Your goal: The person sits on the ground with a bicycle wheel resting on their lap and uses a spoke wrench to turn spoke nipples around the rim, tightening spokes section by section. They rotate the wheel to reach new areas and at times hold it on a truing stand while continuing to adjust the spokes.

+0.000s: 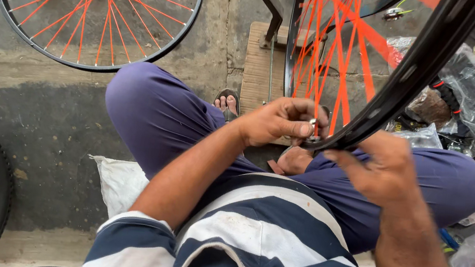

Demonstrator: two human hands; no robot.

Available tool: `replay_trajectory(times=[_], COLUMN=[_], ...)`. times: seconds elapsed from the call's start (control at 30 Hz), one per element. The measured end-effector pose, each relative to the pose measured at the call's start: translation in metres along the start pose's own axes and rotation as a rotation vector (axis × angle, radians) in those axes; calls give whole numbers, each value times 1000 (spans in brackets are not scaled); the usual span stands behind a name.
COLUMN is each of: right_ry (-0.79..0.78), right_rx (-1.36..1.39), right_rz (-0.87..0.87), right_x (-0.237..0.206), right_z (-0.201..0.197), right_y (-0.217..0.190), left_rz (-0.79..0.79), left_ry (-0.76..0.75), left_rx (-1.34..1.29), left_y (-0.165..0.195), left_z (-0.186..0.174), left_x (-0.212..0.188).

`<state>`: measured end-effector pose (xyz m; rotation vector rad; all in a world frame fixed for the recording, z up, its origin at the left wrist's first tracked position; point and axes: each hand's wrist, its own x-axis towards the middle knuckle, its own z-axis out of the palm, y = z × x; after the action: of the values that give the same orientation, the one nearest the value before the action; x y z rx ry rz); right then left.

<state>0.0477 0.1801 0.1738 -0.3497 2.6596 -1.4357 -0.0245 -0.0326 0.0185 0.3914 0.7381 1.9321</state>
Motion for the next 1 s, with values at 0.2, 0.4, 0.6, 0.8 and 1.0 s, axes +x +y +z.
replay_trajectory(times=[0.2, 0.4, 0.6, 0.8, 1.0], right_ry=[-116, -319, -339, -353, -291], right_rx=[55, -1, 248, 573, 542], right_rz=[-15, 145, 178, 206, 215], right_x=[3, 37, 69, 73, 72], right_z=[46, 40, 53, 87, 100], right_y=[59, 91, 148, 209, 211], left_rz=[-30, -79, -84, -122, -68], left_ry=[154, 336, 549, 647, 568], left_rx=[536, 992, 944, 976, 1278], left_y=[-26, -22, -16, -16, 19], left_z=[-54, -66, -56, -45, -16], left_x=[12, 17, 11, 6, 2])
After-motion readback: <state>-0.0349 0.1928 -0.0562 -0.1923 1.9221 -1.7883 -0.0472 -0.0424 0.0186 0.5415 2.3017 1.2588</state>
